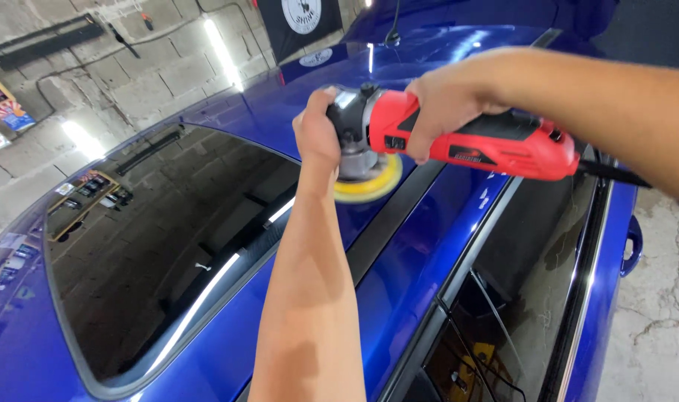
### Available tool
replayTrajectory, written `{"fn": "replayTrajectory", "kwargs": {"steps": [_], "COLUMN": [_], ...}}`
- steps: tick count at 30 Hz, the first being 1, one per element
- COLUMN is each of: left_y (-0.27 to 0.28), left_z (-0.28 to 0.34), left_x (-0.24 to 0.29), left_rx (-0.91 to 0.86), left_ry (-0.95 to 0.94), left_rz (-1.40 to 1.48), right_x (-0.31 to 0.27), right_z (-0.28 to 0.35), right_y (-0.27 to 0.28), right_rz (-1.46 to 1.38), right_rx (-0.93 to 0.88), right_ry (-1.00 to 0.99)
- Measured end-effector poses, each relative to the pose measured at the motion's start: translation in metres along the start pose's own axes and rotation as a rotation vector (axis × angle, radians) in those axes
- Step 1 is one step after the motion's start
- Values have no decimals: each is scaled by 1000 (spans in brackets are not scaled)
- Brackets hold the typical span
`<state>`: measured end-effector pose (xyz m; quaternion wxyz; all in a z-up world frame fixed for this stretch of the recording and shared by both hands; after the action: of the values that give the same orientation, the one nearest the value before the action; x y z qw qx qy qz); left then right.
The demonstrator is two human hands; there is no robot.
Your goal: The person uses a red orbital polisher with a yellow pad to buff the roof of a blue car. They move the tool in overlapping passes across the roof surface, working around the sunroof and along the roof rails.
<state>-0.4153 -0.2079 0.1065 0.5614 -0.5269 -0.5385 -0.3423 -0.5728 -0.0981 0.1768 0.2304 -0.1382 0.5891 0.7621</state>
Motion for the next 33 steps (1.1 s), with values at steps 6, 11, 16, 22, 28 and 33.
{"fn": "replayTrajectory", "kwargs": {"steps": [6,11,16,22,28,33], "left_y": [31,60,91,126,151,170], "left_z": [-8,-14,5,51,62,70], "left_x": [-21,-31,-18,7,11,17], "left_rx": [-33,-54,-2,24,60,85], "left_ry": [-40,-100,-123,-140,-160,-184], "left_rz": [31,-7,-8,-22,-14,9], "right_x": [-5,-20,-34,-61,-74,-90], "right_z": [-2,9,9,41,56,79], "right_y": [-22,-38,-58,-76,-91,-101], "right_rz": [32,15,50,62,95,140], "right_rx": [-23,-20,-47,-45,-60,-43], "right_ry": [131,193,235,246,266,279]}}
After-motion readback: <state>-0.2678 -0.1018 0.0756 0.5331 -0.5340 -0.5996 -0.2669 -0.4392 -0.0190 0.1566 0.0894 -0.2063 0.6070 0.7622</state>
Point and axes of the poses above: each hand's wrist, its own z-axis away from the middle knuckle, its own y-axis out of the back of the hand, x = y × z, the point moved 6 cm from there along -z, towards the middle knuckle, and after that the axes turned 7 degrees about -z, right-handed, at the moved point
